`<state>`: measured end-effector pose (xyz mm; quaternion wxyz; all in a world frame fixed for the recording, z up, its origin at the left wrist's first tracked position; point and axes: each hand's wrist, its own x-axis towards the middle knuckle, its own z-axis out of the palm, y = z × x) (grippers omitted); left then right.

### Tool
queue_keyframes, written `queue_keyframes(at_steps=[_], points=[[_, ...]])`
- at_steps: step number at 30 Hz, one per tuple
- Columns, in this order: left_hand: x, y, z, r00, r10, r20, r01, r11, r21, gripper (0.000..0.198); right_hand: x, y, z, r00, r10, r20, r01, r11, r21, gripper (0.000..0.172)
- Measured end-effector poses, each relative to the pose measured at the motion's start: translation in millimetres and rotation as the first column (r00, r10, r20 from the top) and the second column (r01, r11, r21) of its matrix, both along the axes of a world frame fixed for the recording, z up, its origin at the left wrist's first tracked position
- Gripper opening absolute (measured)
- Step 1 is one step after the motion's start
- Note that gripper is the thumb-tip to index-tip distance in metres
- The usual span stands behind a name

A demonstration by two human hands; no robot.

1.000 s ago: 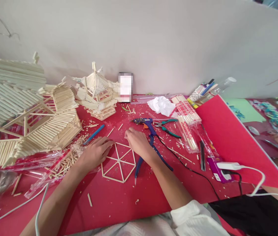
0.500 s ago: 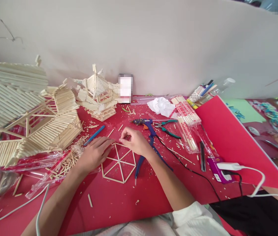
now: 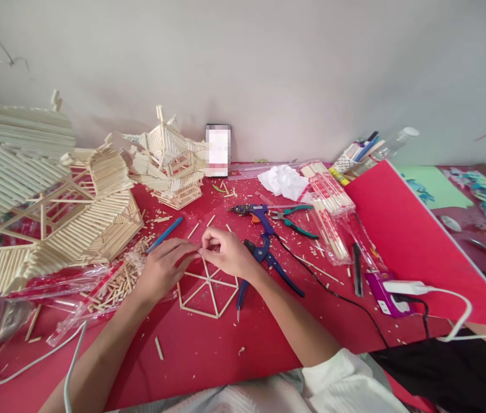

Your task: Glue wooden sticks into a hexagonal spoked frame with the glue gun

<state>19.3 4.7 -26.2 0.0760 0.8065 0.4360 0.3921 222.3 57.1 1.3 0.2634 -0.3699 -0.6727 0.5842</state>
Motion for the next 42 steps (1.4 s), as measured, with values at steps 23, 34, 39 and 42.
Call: queue_keyframes(at_steps=[23,34,39,42], points=[[-9.9,-1.1,5.9,0.94,0.195,-0.28,-0.214,0.976,-0.039,0.026,6.1,4.4,0.4,0.993,0.038,0.115,-0.044,0.998,0.048,0.02],[-24.7,2.9,14.5,0.776,0.508,-0.374,-0.557,0.83,-0.028,0.041,18.1,13.5,-2.7,0.948,-0.115,0.296,0.009,0.942,0.337,0.018],[-25.6,2.3,11.4,0.795,0.492,-0.354,-0.547,0.834,-0.069,0.023,20.2,16.4,-3.4,0.917,-0.161,0.365,0.0,0.915,0.403,0.027],[-25.5,1.4,11.1,0.816,0.459,-0.352,-0.521,0.847,-0.106,0.017,21.7,17.8,-3.0,0.892,-0.183,0.413,-0.015,0.901,0.434,0.035]])
